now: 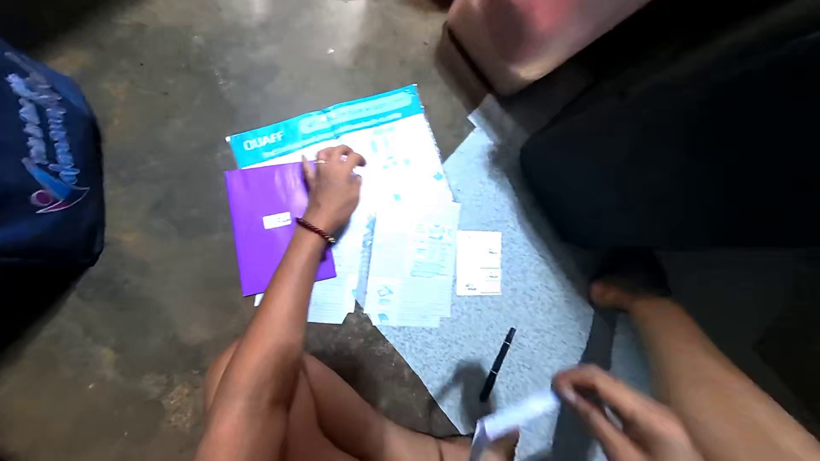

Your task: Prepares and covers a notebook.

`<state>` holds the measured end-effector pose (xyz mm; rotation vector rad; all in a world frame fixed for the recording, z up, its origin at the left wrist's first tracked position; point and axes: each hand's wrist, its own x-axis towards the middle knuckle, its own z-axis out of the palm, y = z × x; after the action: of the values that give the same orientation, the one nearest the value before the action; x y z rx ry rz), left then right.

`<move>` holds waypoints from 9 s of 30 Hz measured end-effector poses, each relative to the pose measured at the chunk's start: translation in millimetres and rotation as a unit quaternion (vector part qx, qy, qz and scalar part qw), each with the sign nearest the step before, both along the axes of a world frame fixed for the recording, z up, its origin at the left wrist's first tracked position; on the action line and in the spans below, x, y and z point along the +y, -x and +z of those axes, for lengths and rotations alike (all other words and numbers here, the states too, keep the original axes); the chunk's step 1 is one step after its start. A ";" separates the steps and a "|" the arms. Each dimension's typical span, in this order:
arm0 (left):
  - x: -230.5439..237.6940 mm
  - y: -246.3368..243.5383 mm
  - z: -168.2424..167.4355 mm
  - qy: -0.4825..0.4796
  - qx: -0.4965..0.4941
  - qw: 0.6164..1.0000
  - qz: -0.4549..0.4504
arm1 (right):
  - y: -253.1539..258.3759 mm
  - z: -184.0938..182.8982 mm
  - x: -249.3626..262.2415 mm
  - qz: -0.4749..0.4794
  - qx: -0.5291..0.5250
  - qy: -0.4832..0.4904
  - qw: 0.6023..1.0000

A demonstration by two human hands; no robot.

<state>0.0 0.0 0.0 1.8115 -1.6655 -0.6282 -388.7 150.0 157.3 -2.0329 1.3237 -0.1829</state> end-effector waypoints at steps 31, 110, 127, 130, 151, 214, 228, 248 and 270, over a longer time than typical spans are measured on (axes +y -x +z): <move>93.0 -50.2 24.2 -0.261 0.037 0.850 0.456 | 60.0 -122.9 -184.7 0.037 0.308 0.104 0.945; 81.8 21.0 52.6 -0.366 0.346 0.863 -0.028 | -182.8 -58.2 -51.2 -0.110 -0.128 0.206 0.964; 74.2 14.6 56.6 -0.406 0.329 0.852 -0.031 | -194.9 -69.2 -51.2 -0.103 -0.165 0.216 0.957; 73.8 14.1 56.8 -0.408 0.328 0.851 -0.031 | -195.7 -69.4 -52.1 -0.098 -0.164 0.218 0.957; 73.1 16.2 55.6 -0.408 0.328 0.851 -0.032 | -195.3 -64.7 -53.1 -0.077 -0.117 0.238 0.961; 70.2 13.6 54.8 -0.431 0.315 0.844 -0.045 | -197.7 -73.2 -49.8 -0.079 -0.151 0.235 0.957; 75.9 20.2 49.1 -0.395 0.309 0.865 -0.020 | -195.2 -70.9 -52.3 -0.062 -0.126 0.226 0.964; 68.5 16.3 49.3 -0.432 0.309 0.847 -0.035 | -197.5 -73.1 -51.3 -0.060 -0.119 0.219 0.967; 66.8 10.7 43.0 -0.369 0.222 0.901 -0.052 | -204.2 -73.3 -44.6 -0.073 -0.128 0.234 0.961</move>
<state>-10.7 66.8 43.0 1.8422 -1.2876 -1.7624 -184.5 105.3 84.0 -2.1911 1.3540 -0.8687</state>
